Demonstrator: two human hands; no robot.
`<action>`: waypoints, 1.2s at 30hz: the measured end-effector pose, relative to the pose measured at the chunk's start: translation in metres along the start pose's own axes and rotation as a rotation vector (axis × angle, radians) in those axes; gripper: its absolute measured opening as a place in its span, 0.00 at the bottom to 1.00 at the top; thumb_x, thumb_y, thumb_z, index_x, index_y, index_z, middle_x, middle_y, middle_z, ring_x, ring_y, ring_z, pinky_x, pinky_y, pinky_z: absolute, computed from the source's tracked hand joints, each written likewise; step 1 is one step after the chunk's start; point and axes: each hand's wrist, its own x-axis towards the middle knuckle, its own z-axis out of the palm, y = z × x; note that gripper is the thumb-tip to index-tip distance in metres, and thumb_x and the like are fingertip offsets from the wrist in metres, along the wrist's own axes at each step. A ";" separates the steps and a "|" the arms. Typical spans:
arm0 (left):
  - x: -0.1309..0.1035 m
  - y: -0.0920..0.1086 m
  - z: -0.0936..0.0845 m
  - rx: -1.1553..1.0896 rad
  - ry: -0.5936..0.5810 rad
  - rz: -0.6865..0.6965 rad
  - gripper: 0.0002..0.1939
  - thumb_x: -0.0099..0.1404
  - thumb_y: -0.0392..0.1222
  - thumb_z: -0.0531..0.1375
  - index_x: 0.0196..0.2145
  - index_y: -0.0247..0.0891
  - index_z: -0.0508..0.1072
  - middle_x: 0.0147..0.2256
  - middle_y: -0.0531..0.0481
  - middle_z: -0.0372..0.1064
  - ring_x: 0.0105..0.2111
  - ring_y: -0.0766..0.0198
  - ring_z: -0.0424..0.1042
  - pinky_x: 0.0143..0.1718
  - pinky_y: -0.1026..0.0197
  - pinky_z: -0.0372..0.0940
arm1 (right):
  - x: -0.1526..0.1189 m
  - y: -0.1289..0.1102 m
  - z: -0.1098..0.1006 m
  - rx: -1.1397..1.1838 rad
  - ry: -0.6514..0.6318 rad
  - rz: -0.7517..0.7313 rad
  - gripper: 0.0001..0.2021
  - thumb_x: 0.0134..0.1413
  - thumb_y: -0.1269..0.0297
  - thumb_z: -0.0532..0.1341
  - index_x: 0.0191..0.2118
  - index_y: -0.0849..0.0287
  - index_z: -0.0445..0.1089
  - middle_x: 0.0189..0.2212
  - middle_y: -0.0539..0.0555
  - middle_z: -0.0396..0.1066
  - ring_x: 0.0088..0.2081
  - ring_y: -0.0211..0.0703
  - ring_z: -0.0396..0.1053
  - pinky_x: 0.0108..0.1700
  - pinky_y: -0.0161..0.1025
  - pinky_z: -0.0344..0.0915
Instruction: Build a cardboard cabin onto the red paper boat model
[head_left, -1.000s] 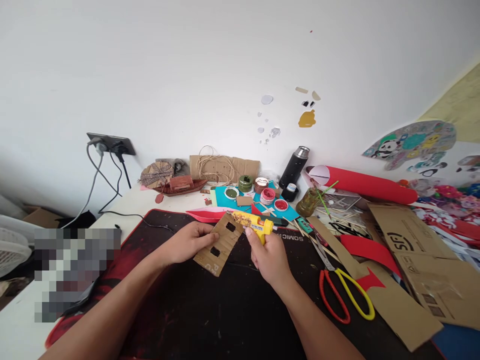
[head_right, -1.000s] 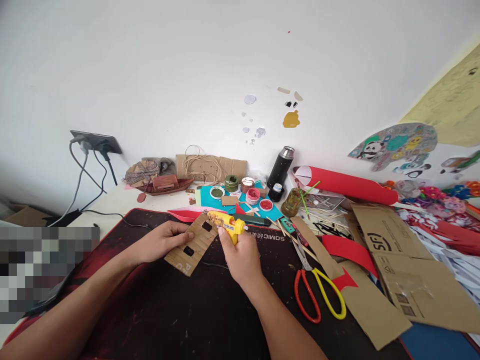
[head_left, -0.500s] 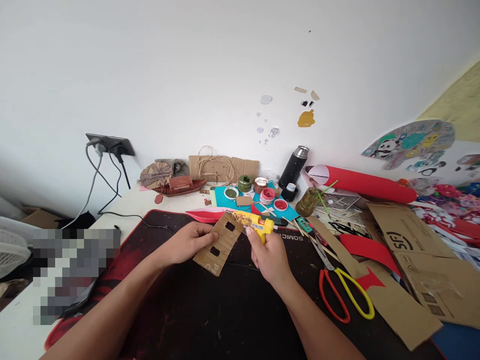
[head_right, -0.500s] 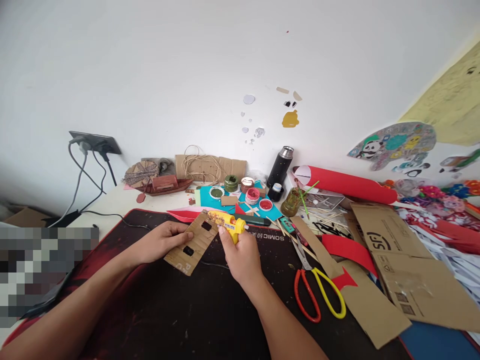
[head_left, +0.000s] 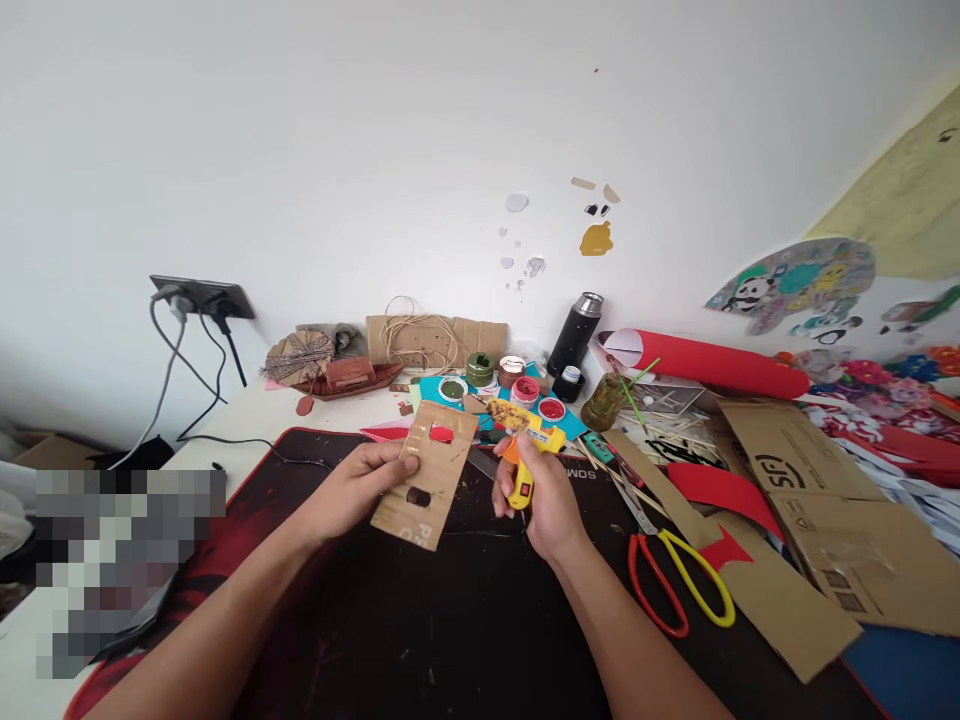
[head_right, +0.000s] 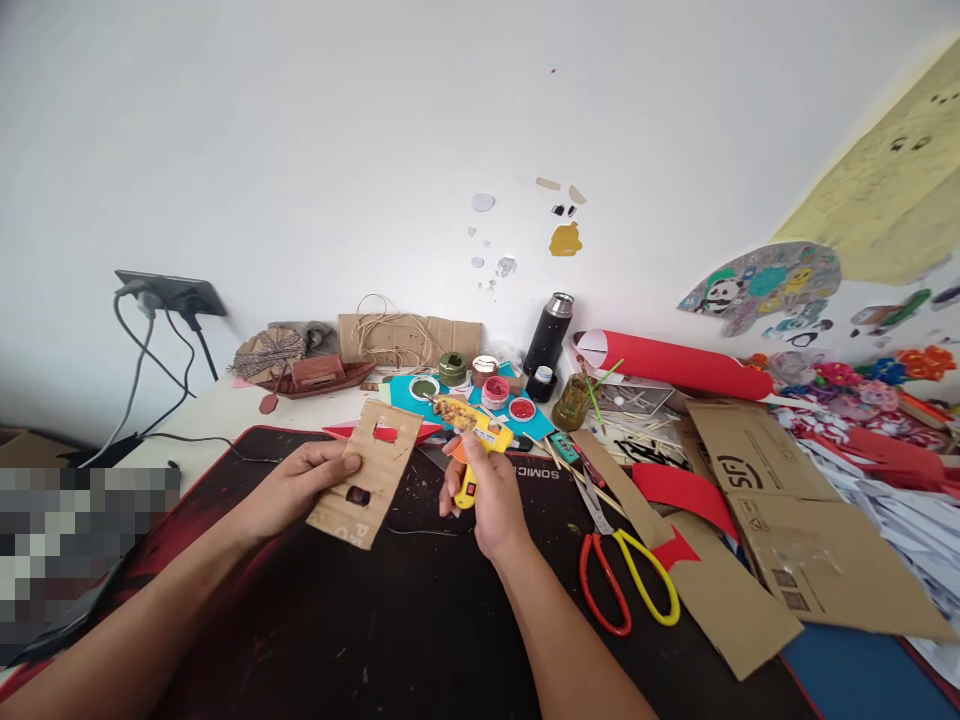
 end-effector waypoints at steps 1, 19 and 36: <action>-0.002 0.000 0.003 -0.011 -0.040 0.008 0.26 0.59 0.67 0.69 0.29 0.38 0.81 0.28 0.47 0.78 0.27 0.59 0.73 0.31 0.60 0.67 | 0.001 0.001 0.000 0.016 0.001 0.011 0.27 0.59 0.33 0.65 0.38 0.58 0.73 0.18 0.45 0.64 0.17 0.39 0.68 0.18 0.32 0.54; -0.003 -0.003 0.025 0.128 -0.264 0.282 0.20 0.75 0.53 0.61 0.35 0.37 0.85 0.53 0.42 0.77 0.45 0.54 0.76 0.46 0.59 0.70 | 0.000 0.003 0.009 0.224 0.038 0.155 0.23 0.47 0.43 0.76 0.41 0.57 0.82 0.42 0.57 0.84 0.47 0.60 0.80 0.44 0.47 0.75; -0.007 -0.002 0.042 0.275 -0.538 0.195 0.22 0.72 0.58 0.62 0.33 0.38 0.85 0.45 0.42 0.78 0.45 0.51 0.76 0.52 0.53 0.70 | 0.008 0.010 0.001 0.120 0.000 0.217 0.32 0.47 0.33 0.72 0.36 0.62 0.79 0.29 0.58 0.81 0.27 0.45 0.78 0.30 0.36 0.71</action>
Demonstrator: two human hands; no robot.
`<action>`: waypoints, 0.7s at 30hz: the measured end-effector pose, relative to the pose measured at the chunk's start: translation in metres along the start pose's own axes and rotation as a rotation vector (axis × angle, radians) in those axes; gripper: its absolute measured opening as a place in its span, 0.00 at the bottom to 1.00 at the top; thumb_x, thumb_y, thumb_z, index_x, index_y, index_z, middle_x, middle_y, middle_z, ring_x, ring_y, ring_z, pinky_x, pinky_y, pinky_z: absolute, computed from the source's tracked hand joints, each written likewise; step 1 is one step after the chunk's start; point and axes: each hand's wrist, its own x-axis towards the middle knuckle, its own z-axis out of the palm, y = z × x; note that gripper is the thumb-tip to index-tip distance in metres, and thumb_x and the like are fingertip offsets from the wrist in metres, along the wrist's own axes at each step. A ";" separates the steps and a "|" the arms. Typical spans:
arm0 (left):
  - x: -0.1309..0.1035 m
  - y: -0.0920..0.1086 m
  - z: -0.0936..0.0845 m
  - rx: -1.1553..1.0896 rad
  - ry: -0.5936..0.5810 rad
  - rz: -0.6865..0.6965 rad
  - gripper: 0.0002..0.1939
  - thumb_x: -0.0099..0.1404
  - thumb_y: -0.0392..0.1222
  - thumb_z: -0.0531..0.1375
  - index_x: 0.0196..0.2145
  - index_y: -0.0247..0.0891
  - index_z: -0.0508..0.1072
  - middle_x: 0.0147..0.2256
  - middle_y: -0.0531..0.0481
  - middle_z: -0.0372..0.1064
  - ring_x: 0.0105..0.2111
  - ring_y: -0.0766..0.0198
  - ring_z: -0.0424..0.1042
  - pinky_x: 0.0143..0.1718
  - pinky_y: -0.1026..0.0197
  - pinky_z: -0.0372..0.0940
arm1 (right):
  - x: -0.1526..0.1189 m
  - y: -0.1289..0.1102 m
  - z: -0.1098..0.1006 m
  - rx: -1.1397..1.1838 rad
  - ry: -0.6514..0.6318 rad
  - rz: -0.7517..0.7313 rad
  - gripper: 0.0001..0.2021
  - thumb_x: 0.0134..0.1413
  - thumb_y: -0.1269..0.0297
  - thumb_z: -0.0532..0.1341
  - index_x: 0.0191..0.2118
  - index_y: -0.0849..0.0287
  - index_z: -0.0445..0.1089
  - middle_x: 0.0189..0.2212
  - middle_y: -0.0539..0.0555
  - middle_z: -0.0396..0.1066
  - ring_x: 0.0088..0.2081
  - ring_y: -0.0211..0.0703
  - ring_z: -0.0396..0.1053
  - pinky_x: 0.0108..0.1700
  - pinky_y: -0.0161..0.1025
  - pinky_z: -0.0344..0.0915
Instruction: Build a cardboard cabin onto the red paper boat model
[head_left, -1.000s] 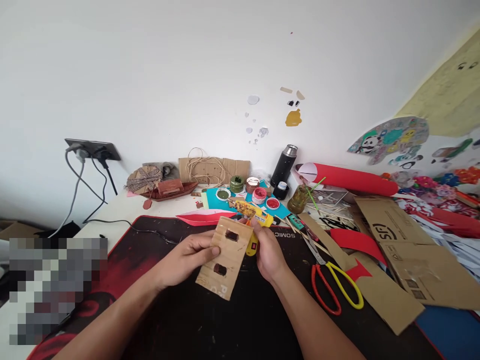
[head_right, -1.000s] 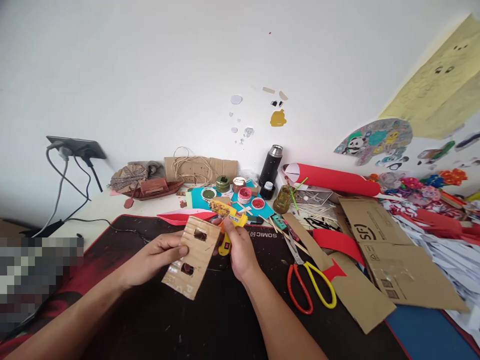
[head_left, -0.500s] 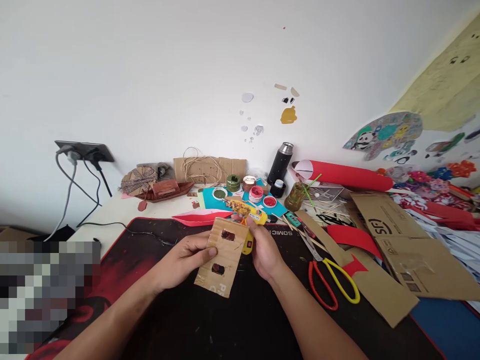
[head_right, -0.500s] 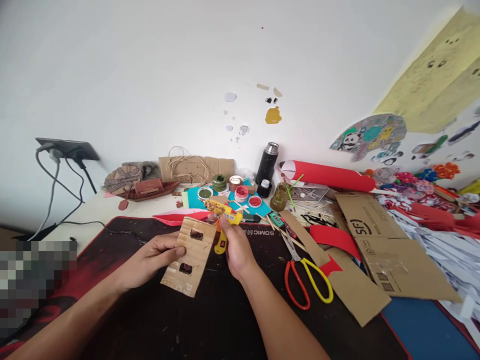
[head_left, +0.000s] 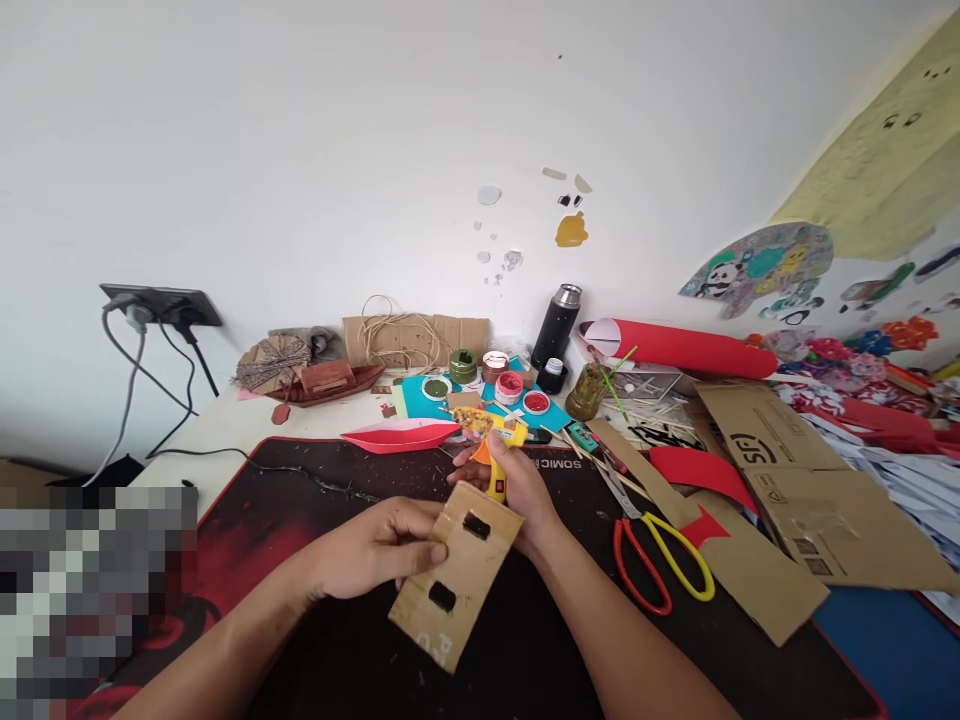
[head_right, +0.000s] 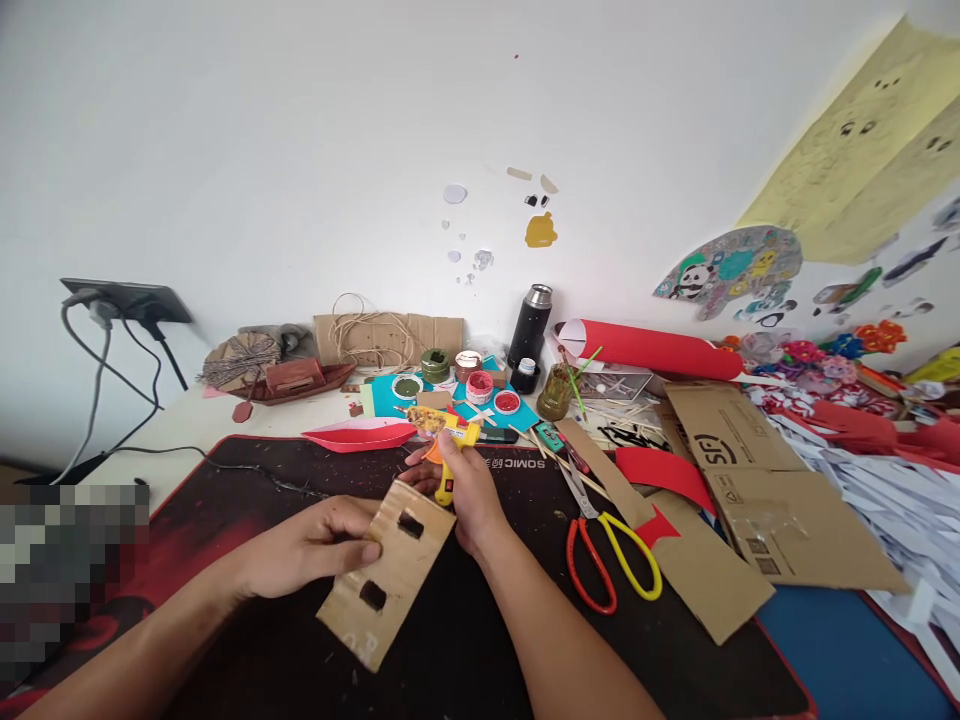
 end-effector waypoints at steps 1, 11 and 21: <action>-0.001 -0.001 0.000 -0.019 0.006 -0.017 0.23 0.71 0.59 0.63 0.32 0.37 0.85 0.42 0.43 0.78 0.40 0.54 0.76 0.45 0.56 0.72 | 0.001 0.001 0.000 0.014 0.012 -0.026 0.31 0.46 0.34 0.73 0.39 0.61 0.80 0.30 0.57 0.81 0.27 0.45 0.78 0.30 0.36 0.71; -0.001 -0.022 -0.031 -0.302 0.932 -0.079 0.29 0.55 0.68 0.72 0.35 0.36 0.84 0.33 0.43 0.83 0.32 0.53 0.79 0.39 0.55 0.74 | -0.005 -0.011 -0.004 -0.004 0.056 -0.127 0.30 0.54 0.33 0.67 0.40 0.60 0.75 0.16 0.46 0.68 0.13 0.36 0.63 0.15 0.31 0.54; 0.004 -0.021 -0.027 0.000 0.853 -0.145 0.34 0.58 0.72 0.66 0.38 0.34 0.84 0.37 0.42 0.84 0.36 0.47 0.80 0.41 0.53 0.73 | -0.018 0.005 0.002 -0.438 -0.034 -0.260 0.30 0.64 0.33 0.60 0.38 0.61 0.75 0.11 0.44 0.61 0.12 0.34 0.59 0.19 0.32 0.55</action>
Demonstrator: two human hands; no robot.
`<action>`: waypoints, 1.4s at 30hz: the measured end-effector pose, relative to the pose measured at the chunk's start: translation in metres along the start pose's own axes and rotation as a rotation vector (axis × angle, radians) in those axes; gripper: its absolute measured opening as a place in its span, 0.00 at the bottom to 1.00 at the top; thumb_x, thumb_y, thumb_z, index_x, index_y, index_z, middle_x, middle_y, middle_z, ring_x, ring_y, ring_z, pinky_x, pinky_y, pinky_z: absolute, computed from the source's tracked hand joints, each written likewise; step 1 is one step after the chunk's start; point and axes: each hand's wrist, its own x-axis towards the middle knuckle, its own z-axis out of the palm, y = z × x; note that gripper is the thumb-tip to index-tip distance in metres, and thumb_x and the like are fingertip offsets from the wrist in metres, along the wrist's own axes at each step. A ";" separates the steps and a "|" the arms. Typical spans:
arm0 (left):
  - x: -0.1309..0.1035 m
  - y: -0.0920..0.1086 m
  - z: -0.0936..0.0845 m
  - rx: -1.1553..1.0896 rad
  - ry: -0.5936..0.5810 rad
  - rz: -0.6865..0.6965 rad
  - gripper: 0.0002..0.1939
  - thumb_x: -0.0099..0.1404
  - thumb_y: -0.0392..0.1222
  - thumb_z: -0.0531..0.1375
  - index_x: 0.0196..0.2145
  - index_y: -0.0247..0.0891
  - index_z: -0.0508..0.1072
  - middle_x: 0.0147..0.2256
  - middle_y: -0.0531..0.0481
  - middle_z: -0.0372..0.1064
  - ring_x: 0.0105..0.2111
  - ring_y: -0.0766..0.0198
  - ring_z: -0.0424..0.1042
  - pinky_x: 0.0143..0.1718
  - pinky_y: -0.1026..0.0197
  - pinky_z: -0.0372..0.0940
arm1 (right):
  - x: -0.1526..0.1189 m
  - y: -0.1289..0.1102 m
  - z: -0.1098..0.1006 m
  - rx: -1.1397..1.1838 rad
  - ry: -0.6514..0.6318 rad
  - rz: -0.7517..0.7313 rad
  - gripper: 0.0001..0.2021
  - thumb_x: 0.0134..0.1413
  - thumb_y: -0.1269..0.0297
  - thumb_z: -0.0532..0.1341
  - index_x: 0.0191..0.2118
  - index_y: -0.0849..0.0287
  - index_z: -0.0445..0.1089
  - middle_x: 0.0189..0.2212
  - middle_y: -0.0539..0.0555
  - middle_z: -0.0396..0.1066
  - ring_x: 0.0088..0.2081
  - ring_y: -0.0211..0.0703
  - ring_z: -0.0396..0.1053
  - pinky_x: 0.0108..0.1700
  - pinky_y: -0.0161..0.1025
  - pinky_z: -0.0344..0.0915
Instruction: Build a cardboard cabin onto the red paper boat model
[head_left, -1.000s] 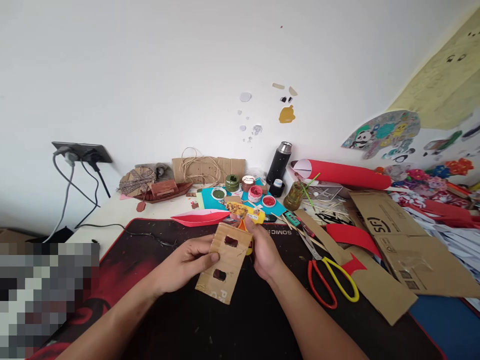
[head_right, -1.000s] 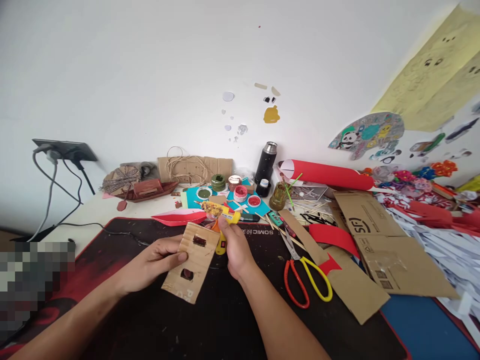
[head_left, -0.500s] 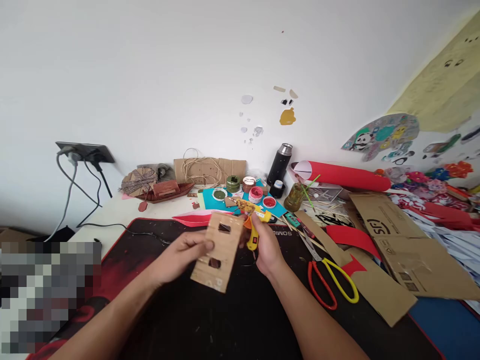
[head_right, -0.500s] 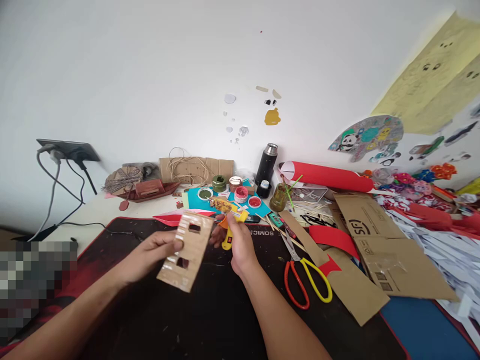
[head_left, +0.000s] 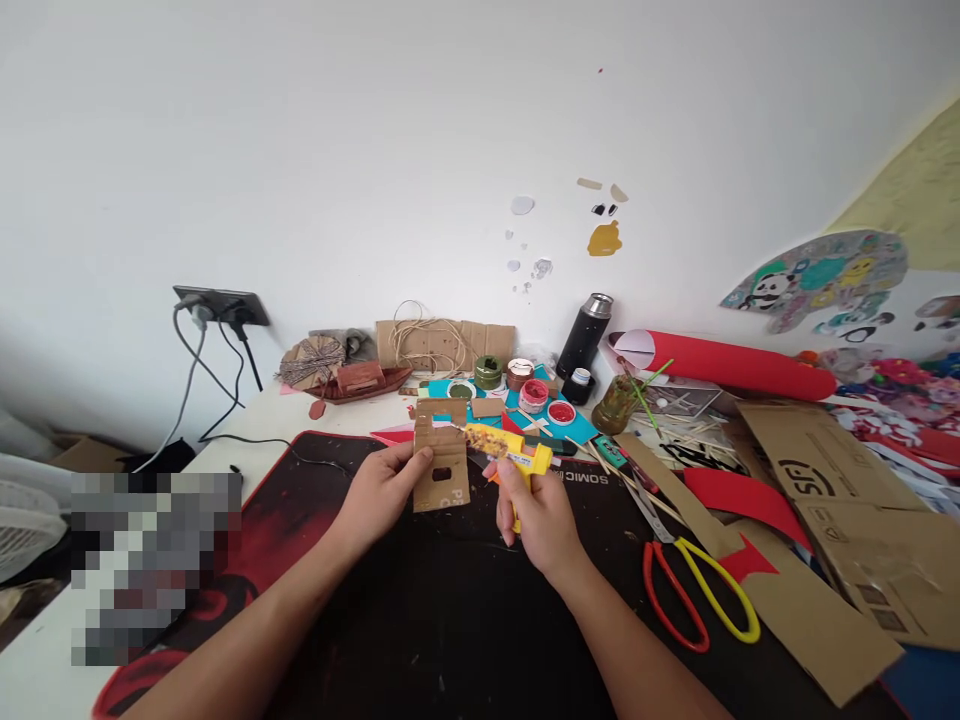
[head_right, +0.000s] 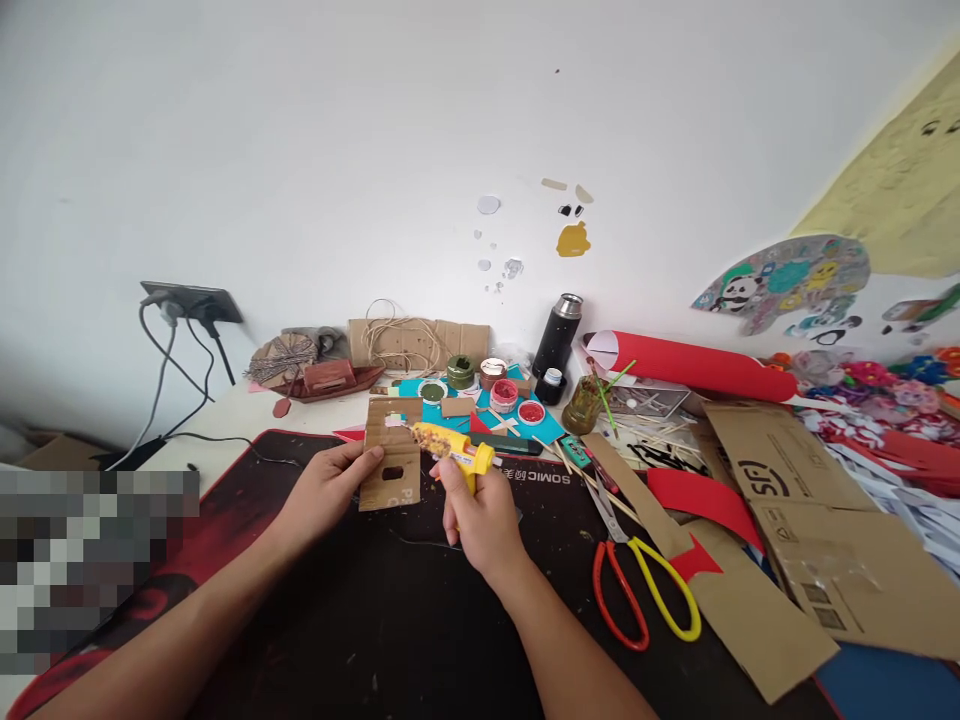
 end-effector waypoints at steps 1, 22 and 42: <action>-0.001 0.000 0.000 0.020 -0.017 -0.003 0.33 0.58 0.71 0.65 0.38 0.34 0.84 0.36 0.42 0.84 0.36 0.47 0.80 0.40 0.54 0.73 | -0.002 0.000 0.001 -0.058 0.006 -0.014 0.30 0.65 0.33 0.60 0.36 0.61 0.75 0.11 0.44 0.61 0.13 0.34 0.59 0.19 0.32 0.55; -0.012 0.005 0.010 0.218 -0.175 0.038 0.22 0.65 0.58 0.61 0.31 0.36 0.83 0.30 0.48 0.80 0.31 0.53 0.76 0.32 0.60 0.71 | -0.002 -0.007 0.005 -0.281 0.106 -0.015 0.31 0.64 0.31 0.56 0.24 0.54 0.66 0.09 0.46 0.59 0.12 0.37 0.57 0.19 0.36 0.55; -0.011 0.001 0.008 0.175 -0.181 0.016 0.23 0.66 0.60 0.62 0.31 0.36 0.82 0.29 0.47 0.79 0.31 0.52 0.77 0.31 0.59 0.71 | -0.001 -0.004 0.003 -0.250 0.136 0.016 0.31 0.63 0.30 0.57 0.24 0.53 0.65 0.09 0.46 0.58 0.13 0.38 0.57 0.19 0.37 0.55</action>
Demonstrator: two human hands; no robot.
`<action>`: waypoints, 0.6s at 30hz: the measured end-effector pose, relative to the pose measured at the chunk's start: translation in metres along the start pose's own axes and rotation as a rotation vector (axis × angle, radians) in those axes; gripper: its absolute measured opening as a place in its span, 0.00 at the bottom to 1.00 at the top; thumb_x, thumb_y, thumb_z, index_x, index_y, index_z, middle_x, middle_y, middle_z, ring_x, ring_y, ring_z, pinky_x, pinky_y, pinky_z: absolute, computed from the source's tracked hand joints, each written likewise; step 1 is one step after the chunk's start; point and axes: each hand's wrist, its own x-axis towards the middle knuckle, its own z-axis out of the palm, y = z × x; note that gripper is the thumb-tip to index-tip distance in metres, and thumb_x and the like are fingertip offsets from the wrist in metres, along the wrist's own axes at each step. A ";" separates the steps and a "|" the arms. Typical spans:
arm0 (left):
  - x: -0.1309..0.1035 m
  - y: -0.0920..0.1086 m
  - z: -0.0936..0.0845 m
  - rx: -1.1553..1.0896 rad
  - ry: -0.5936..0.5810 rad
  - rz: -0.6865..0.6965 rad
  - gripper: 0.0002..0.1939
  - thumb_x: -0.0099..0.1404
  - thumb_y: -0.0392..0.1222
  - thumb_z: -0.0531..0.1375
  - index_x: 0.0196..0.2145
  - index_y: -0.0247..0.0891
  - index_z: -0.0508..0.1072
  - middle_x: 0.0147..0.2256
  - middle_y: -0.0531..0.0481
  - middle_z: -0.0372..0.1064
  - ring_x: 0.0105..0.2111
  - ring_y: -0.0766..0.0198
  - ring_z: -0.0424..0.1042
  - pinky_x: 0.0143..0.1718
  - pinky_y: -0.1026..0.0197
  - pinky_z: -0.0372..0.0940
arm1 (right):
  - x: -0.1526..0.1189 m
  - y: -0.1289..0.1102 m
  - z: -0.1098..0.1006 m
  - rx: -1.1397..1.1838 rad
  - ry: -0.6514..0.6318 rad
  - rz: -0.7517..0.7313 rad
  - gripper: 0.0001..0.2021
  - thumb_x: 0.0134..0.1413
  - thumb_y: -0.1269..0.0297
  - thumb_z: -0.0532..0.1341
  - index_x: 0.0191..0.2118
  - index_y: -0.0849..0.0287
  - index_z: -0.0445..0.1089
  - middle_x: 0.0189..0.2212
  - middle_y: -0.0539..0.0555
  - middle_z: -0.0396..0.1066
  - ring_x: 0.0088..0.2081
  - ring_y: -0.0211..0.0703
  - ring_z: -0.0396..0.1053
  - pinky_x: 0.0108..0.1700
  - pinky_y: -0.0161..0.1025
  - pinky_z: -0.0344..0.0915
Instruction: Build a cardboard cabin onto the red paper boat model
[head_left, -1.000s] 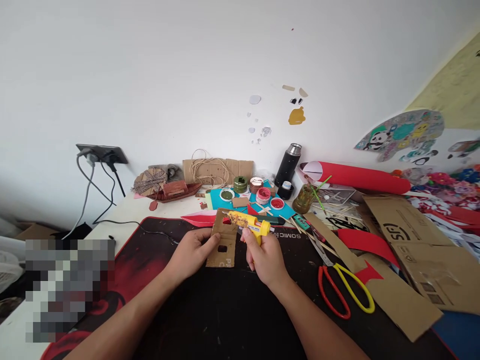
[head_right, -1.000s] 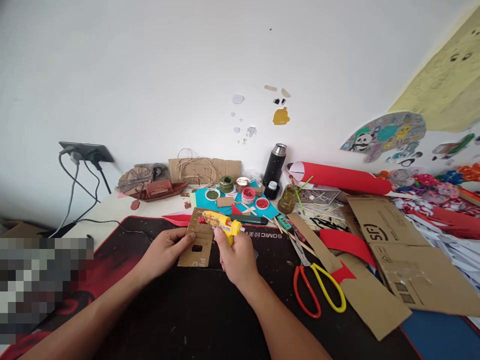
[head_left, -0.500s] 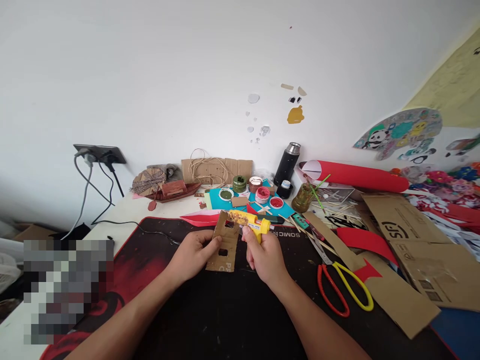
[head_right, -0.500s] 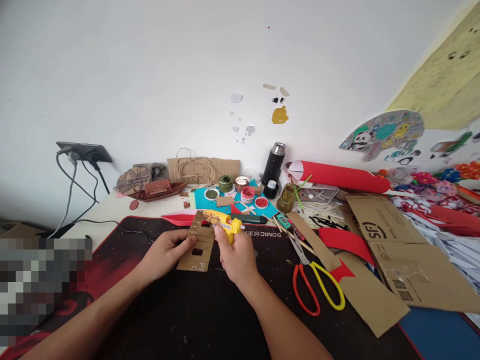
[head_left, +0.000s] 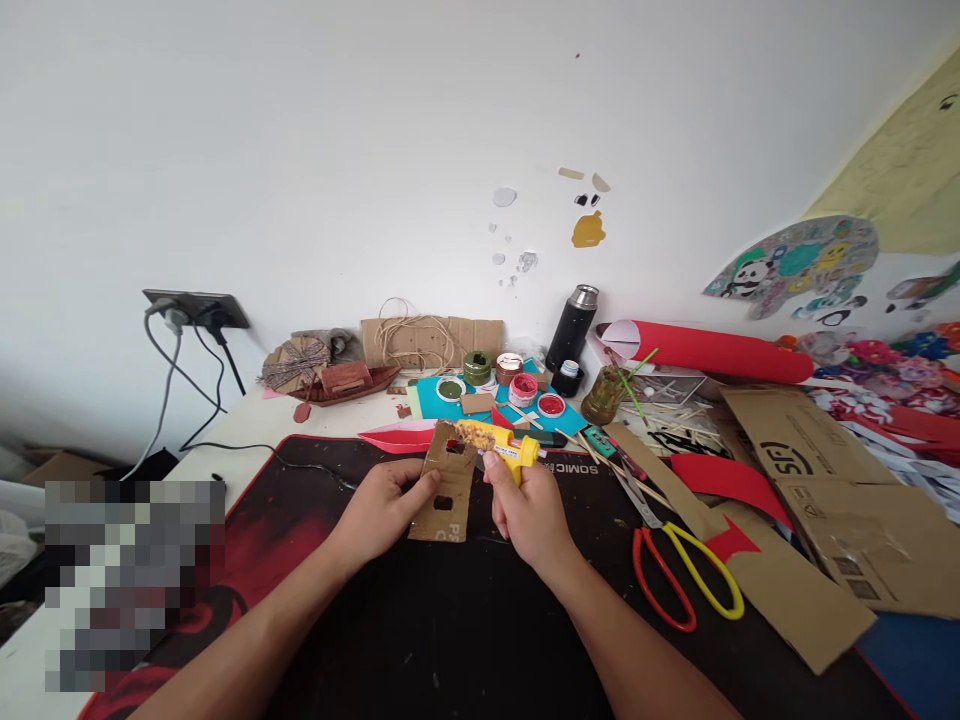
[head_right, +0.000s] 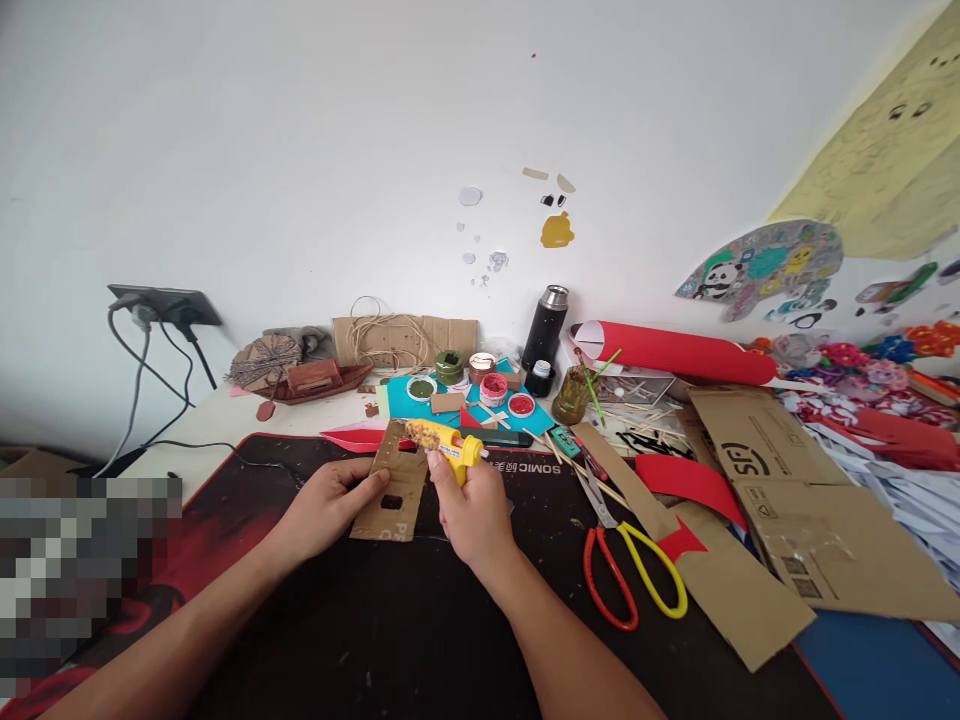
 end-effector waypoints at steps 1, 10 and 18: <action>0.000 0.000 0.000 -0.002 0.001 -0.001 0.23 0.66 0.61 0.62 0.31 0.36 0.82 0.29 0.47 0.79 0.31 0.52 0.77 0.31 0.59 0.71 | 0.000 0.000 0.000 -0.004 0.001 -0.002 0.31 0.63 0.30 0.56 0.24 0.53 0.65 0.09 0.46 0.59 0.13 0.38 0.57 0.20 0.37 0.56; -0.001 0.005 0.002 0.027 -0.010 0.013 0.24 0.65 0.61 0.61 0.30 0.36 0.81 0.29 0.48 0.79 0.30 0.54 0.75 0.30 0.60 0.70 | 0.001 0.004 0.001 -0.018 0.000 -0.013 0.33 0.63 0.28 0.55 0.23 0.53 0.65 0.09 0.46 0.58 0.12 0.38 0.57 0.19 0.37 0.54; 0.000 0.003 0.000 0.043 0.005 0.016 0.23 0.66 0.60 0.60 0.30 0.36 0.79 0.29 0.48 0.78 0.29 0.56 0.73 0.29 0.61 0.66 | 0.001 0.004 0.000 -0.038 0.009 -0.009 0.32 0.64 0.29 0.55 0.22 0.53 0.64 0.09 0.47 0.59 0.13 0.38 0.57 0.20 0.37 0.55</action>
